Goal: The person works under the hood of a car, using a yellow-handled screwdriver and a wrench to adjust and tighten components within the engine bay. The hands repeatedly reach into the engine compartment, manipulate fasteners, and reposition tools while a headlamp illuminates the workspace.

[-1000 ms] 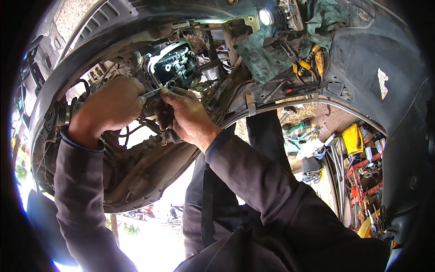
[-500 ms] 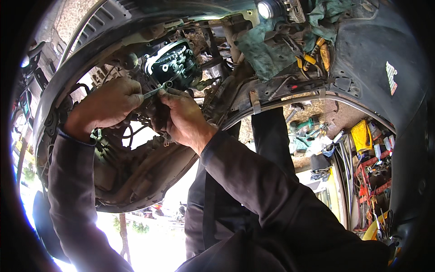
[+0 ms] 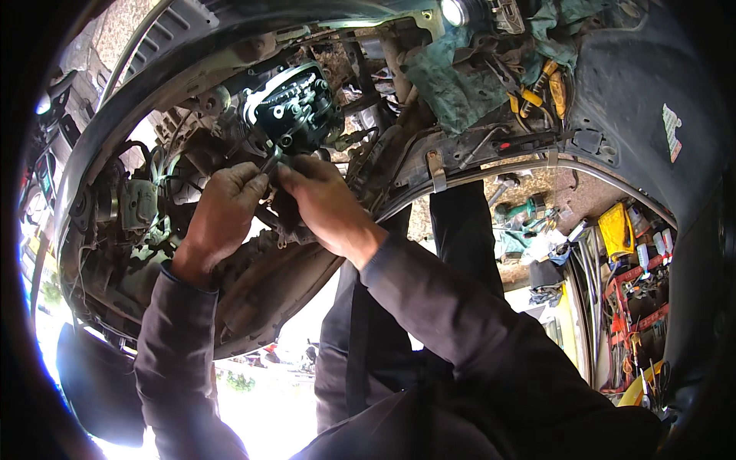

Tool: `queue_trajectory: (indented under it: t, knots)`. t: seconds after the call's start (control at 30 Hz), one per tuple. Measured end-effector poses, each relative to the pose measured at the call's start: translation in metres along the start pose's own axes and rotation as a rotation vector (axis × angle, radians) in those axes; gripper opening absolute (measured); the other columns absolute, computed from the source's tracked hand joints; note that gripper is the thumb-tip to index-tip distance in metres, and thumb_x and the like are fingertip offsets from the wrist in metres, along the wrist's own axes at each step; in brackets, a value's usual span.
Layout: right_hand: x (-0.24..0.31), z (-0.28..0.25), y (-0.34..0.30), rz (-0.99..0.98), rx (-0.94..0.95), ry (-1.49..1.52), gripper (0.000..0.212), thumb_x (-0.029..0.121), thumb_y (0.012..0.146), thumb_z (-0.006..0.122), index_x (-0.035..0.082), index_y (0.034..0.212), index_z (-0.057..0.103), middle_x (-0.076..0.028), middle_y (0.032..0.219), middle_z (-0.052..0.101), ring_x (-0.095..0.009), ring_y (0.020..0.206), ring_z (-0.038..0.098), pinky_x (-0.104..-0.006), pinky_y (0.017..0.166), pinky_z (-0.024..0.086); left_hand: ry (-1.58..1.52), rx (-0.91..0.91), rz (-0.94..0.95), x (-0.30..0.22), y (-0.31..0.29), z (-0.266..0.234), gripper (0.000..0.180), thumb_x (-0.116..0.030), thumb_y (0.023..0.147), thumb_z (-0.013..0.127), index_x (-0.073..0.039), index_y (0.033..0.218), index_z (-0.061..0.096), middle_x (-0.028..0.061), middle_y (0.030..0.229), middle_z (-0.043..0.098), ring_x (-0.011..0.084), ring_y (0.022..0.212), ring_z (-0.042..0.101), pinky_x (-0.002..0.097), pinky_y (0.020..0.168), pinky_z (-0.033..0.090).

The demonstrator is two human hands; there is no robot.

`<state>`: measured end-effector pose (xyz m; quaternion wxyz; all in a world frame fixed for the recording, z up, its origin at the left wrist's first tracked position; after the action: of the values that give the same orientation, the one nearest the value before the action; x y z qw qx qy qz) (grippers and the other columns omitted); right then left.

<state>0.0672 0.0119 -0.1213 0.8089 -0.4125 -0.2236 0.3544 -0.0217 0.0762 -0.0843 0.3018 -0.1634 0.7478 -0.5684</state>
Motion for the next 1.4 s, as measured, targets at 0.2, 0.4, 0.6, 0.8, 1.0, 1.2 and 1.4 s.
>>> queue_trajectory:
  t: [0.2, 0.4, 0.6, 0.8, 1.0, 1.2, 1.4]
  knots:
    - [0.126, -0.118, -0.060, -0.609, -0.454, -0.966, 0.021, 0.014, 0.091, 0.063, 0.001, 0.106, 0.058, -0.011, 0.071, 0.063, -0.024, 0.065, 0.062, -0.0362, 0.062, 0.050, -0.117, -0.141, 0.057, 0.014, -0.004, 0.012, 0.025, -0.015, 0.099, 0.052, 0.000, 0.080, 0.059, -0.0018, 0.063, 0.045, 0.0057, 0.061, 0.038, 0.0276, 0.053, 0.034]
    - [0.227, -0.203, -0.107, -0.806, -0.949, -1.841, 0.047, 0.020, 0.075, 0.078, 0.007, 0.115, 0.056, -0.018, 0.122, 0.051, -0.039, 0.116, 0.048, -0.0512, 0.097, 0.040, -0.507, -0.194, -0.022, 0.035, -0.009, 0.040, 0.023, -0.018, 0.101, 0.053, -0.002, 0.084, 0.057, -0.0053, 0.064, 0.044, 0.0034, 0.060, 0.037, 0.0234, 0.052, 0.031]
    - [0.229, -0.218, -0.093, -0.773, -0.846, -2.076, 0.050, 0.012, 0.070, 0.078, 0.008, 0.115, 0.054, -0.016, 0.119, 0.050, -0.039, 0.113, 0.049, -0.0506, 0.096, 0.041, -0.507, -0.200, 0.086, 0.032, -0.005, 0.048, 0.022, -0.023, 0.103, 0.051, -0.007, 0.090, 0.059, -0.0084, 0.064, 0.046, 0.0004, 0.052, 0.036, 0.0195, 0.045, 0.027]
    - [0.233, -0.228, -0.090, -0.862, -0.711, -1.986, 0.050, 0.006, 0.073, 0.073, 0.004, 0.118, 0.051, -0.020, 0.123, 0.047, -0.041, 0.114, 0.050, -0.0472, 0.092, 0.045, -0.505, -0.234, 0.039, 0.036, -0.007, 0.048, 0.026, -0.017, 0.102, 0.050, -0.001, 0.083, 0.057, -0.0041, 0.064, 0.046, 0.0042, 0.060, 0.037, 0.0254, 0.051, 0.030]
    - [0.213, -0.238, -0.104, -0.558, -0.698, -1.623, 0.024, 0.020, 0.087, 0.071, 0.002, 0.089, 0.055, -0.011, 0.070, 0.057, -0.026, 0.062, 0.058, -0.0387, 0.059, 0.046, -0.330, -0.263, 0.145, 0.017, -0.012, 0.042, 0.024, -0.017, 0.101, 0.052, 0.002, 0.090, 0.060, 0.0002, 0.066, 0.051, 0.0070, 0.063, 0.042, 0.0285, 0.055, 0.036]
    - [0.163, -0.210, -0.129, -0.441, -0.223, -0.648, 0.014, 0.014, 0.091, 0.070, 0.007, 0.097, 0.059, 0.004, 0.084, 0.057, -0.005, 0.071, 0.051, -0.0199, 0.061, 0.042, -0.108, -0.157, 0.100, 0.007, -0.008, 0.018, 0.025, -0.017, 0.098, 0.053, 0.004, 0.088, 0.061, 0.0073, 0.064, 0.051, 0.0110, 0.064, 0.045, 0.0334, 0.058, 0.039]
    - [0.176, -0.114, -0.132, -0.544, 0.413, -0.204, 0.055, 0.006, 0.073, 0.079, 0.008, 0.125, 0.062, -0.013, 0.133, 0.060, -0.033, 0.132, 0.050, -0.0554, 0.113, 0.033, 0.142, 0.040, 0.088, -0.016, -0.001, -0.005, 0.028, -0.019, 0.097, 0.052, 0.005, 0.087, 0.064, 0.0077, 0.064, 0.055, 0.0127, 0.063, 0.049, 0.0339, 0.060, 0.042]
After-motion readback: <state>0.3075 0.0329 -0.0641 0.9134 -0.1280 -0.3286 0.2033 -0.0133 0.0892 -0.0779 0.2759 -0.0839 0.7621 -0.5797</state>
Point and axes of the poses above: each hand's wrist, its own y-axis towards the middle knuckle, its own z-axis out of the palm, x = y × z, the point moved 10 cm from there along y, towards the middle knuckle
